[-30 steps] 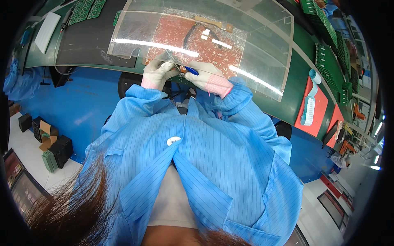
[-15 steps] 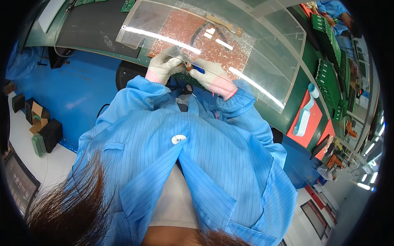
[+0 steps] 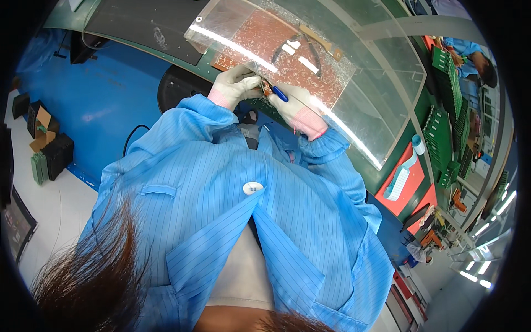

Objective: The worker is using wire clippers to trim components on printed circuit boards at a manual assembly station.

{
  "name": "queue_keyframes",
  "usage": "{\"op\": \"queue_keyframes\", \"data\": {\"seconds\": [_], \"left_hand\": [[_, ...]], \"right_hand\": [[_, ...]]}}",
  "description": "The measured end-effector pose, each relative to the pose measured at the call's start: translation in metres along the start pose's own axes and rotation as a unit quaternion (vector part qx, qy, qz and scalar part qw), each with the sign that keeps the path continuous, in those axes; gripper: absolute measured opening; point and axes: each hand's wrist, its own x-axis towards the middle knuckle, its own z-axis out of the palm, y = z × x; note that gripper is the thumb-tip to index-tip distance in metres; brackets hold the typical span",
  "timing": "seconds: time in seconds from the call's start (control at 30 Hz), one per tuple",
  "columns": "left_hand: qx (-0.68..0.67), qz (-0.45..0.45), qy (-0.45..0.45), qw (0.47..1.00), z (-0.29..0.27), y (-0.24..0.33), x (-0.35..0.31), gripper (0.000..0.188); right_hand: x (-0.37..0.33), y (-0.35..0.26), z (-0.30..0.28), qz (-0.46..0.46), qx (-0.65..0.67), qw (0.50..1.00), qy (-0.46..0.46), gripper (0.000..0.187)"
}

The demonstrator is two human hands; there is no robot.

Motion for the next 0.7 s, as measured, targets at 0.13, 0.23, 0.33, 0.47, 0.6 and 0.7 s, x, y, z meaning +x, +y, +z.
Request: {"op": "queue_keyframes", "data": {"seconds": [0.13, 0.23, 0.33, 0.47, 0.6, 0.7], "left_hand": [[-0.01, -0.001, -0.012, 1.0, -0.005, -0.001, -0.001, 0.046], [-0.011, 0.004, -0.01, 1.0, -0.005, 0.001, -0.001, 0.047], [-0.01, 0.007, -0.011, 1.0, -0.004, 0.002, -0.002, 0.048], [-0.014, 0.022, -0.008, 1.0, -0.005, 0.003, -0.005, 0.051], [0.013, 0.034, -0.024, 0.999, -0.003, 0.004, -0.007, 0.051], [0.019, 0.033, -0.028, 0.999, -0.006, 0.003, -0.006, 0.053]], "right_hand": [[0.0, -0.002, 0.004, -0.013, 0.006, 1.0, -0.003, 0.031], [0.001, 0.001, 0.007, -0.028, 0.022, 0.999, 0.004, 0.028], [0.001, 0.003, 0.008, -0.041, 0.04, 0.998, 0.014, 0.026], [0.001, 0.002, 0.007, -0.046, 0.05, 0.998, -0.005, 0.036], [0.001, 0.009, 0.01, -0.062, 0.058, 0.996, 0.013, 0.031], [-0.001, 0.008, 0.011, -0.066, 0.055, 0.996, 0.021, 0.03]]}}
